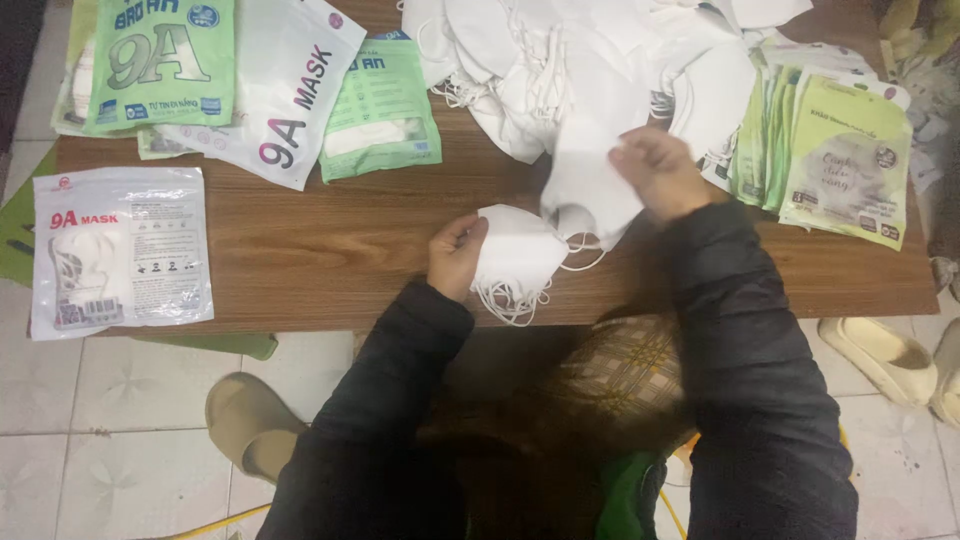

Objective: Folding and stacking face masks for packaging

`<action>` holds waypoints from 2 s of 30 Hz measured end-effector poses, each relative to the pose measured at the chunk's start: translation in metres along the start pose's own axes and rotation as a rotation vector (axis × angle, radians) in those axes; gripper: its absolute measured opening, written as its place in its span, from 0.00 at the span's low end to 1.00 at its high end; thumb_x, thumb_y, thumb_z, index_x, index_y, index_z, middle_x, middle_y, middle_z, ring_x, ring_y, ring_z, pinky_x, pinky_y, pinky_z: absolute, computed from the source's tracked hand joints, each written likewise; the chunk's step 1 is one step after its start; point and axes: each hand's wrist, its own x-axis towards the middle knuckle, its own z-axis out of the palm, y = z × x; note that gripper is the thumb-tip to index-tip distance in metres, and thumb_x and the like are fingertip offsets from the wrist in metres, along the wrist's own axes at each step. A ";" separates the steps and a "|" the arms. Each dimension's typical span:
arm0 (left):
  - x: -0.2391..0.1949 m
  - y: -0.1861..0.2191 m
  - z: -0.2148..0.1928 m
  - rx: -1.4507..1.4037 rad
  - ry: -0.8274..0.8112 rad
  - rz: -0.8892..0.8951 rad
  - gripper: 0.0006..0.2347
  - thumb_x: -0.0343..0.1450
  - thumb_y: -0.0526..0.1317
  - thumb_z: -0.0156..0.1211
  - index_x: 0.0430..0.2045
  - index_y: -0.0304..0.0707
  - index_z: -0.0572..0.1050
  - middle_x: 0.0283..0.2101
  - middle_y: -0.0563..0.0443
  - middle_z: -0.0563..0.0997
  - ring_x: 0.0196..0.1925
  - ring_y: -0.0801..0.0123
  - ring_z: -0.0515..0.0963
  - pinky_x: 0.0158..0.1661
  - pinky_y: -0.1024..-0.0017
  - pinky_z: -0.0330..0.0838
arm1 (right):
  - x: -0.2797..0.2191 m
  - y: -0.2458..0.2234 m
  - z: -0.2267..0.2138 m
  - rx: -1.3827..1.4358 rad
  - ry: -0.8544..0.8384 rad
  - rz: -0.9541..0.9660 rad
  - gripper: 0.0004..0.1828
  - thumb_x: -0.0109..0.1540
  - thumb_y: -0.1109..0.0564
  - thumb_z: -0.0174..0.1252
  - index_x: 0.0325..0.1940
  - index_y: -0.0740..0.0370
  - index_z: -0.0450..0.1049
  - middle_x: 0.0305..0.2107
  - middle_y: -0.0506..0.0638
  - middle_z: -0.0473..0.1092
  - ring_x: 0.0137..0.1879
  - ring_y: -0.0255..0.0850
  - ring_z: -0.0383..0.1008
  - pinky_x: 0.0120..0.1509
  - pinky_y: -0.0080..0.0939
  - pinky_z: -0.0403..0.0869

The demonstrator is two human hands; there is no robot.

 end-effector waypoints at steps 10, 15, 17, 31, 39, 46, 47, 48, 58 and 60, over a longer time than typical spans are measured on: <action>-0.014 0.030 0.009 0.058 -0.052 0.008 0.07 0.75 0.42 0.64 0.41 0.40 0.84 0.35 0.41 0.85 0.37 0.70 0.83 0.38 0.66 0.82 | -0.002 0.041 0.060 -0.090 -0.355 0.168 0.06 0.61 0.59 0.65 0.40 0.63 0.79 0.22 0.43 0.66 0.29 0.31 0.66 0.34 0.31 0.64; -0.015 0.026 0.006 0.021 -0.062 -0.023 0.07 0.72 0.40 0.68 0.41 0.42 0.84 0.33 0.40 0.85 0.34 0.68 0.84 0.36 0.69 0.83 | 0.003 0.062 0.069 -0.153 -0.407 0.214 0.10 0.60 0.57 0.67 0.42 0.65 0.79 0.23 0.48 0.69 0.30 0.37 0.68 0.34 0.37 0.68; -0.007 0.006 0.005 -0.032 -0.061 -0.017 0.07 0.73 0.39 0.68 0.41 0.41 0.84 0.33 0.41 0.85 0.35 0.68 0.84 0.37 0.69 0.83 | 0.008 0.062 0.063 -0.192 -0.420 0.172 0.10 0.62 0.55 0.64 0.43 0.63 0.79 0.26 0.52 0.72 0.33 0.41 0.71 0.38 0.41 0.69; -0.015 0.021 0.005 -0.019 -0.035 -0.039 0.08 0.73 0.41 0.68 0.41 0.40 0.83 0.33 0.43 0.85 0.33 0.70 0.82 0.35 0.71 0.82 | 0.048 0.123 0.004 -1.004 -0.109 0.254 0.37 0.56 0.41 0.71 0.65 0.57 0.70 0.54 0.58 0.69 0.64 0.55 0.69 0.65 0.56 0.69; 0.001 0.006 -0.005 0.421 0.010 -0.020 0.18 0.71 0.48 0.70 0.48 0.34 0.81 0.44 0.31 0.84 0.49 0.51 0.84 0.47 0.58 0.80 | 0.053 0.162 -0.003 -1.068 -0.135 0.098 0.22 0.58 0.47 0.64 0.56 0.50 0.80 0.53 0.58 0.74 0.64 0.57 0.72 0.67 0.57 0.70; -0.008 0.023 0.002 0.410 0.076 -0.062 0.12 0.73 0.46 0.69 0.45 0.43 0.83 0.40 0.43 0.85 0.43 0.63 0.84 0.43 0.64 0.81 | 0.053 0.138 -0.010 -0.811 0.172 0.084 0.18 0.63 0.49 0.62 0.57 0.40 0.70 0.48 0.44 0.77 0.57 0.44 0.78 0.62 0.50 0.75; -0.013 0.030 0.005 0.410 0.076 -0.064 0.11 0.73 0.46 0.68 0.44 0.42 0.83 0.39 0.43 0.85 0.42 0.63 0.84 0.41 0.64 0.81 | 0.048 0.127 -0.009 -0.804 0.184 0.030 0.23 0.64 0.52 0.60 0.63 0.42 0.66 0.47 0.49 0.78 0.56 0.49 0.78 0.62 0.54 0.76; -0.017 0.038 0.008 0.404 0.081 -0.061 0.10 0.74 0.45 0.67 0.44 0.42 0.83 0.38 0.43 0.85 0.41 0.62 0.85 0.40 0.63 0.82 | 0.048 0.115 -0.008 -0.799 0.192 -0.033 0.28 0.65 0.56 0.58 0.69 0.45 0.62 0.47 0.54 0.78 0.55 0.53 0.79 0.61 0.58 0.76; -0.031 0.051 0.021 0.239 0.070 0.038 0.08 0.75 0.38 0.64 0.43 0.32 0.81 0.38 0.39 0.83 0.40 0.66 0.82 0.39 0.67 0.79 | 0.011 0.060 0.024 0.143 -0.165 -0.168 0.16 0.58 0.62 0.69 0.51 0.59 0.81 0.42 0.58 0.79 0.54 0.48 0.78 0.63 0.51 0.74; -0.034 0.053 0.019 0.248 0.089 0.006 0.11 0.75 0.40 0.64 0.45 0.32 0.80 0.40 0.38 0.83 0.43 0.64 0.82 0.44 0.62 0.79 | 0.009 0.081 0.045 0.116 -0.327 -0.109 0.18 0.56 0.60 0.71 0.51 0.52 0.83 0.38 0.49 0.80 0.48 0.39 0.79 0.59 0.42 0.76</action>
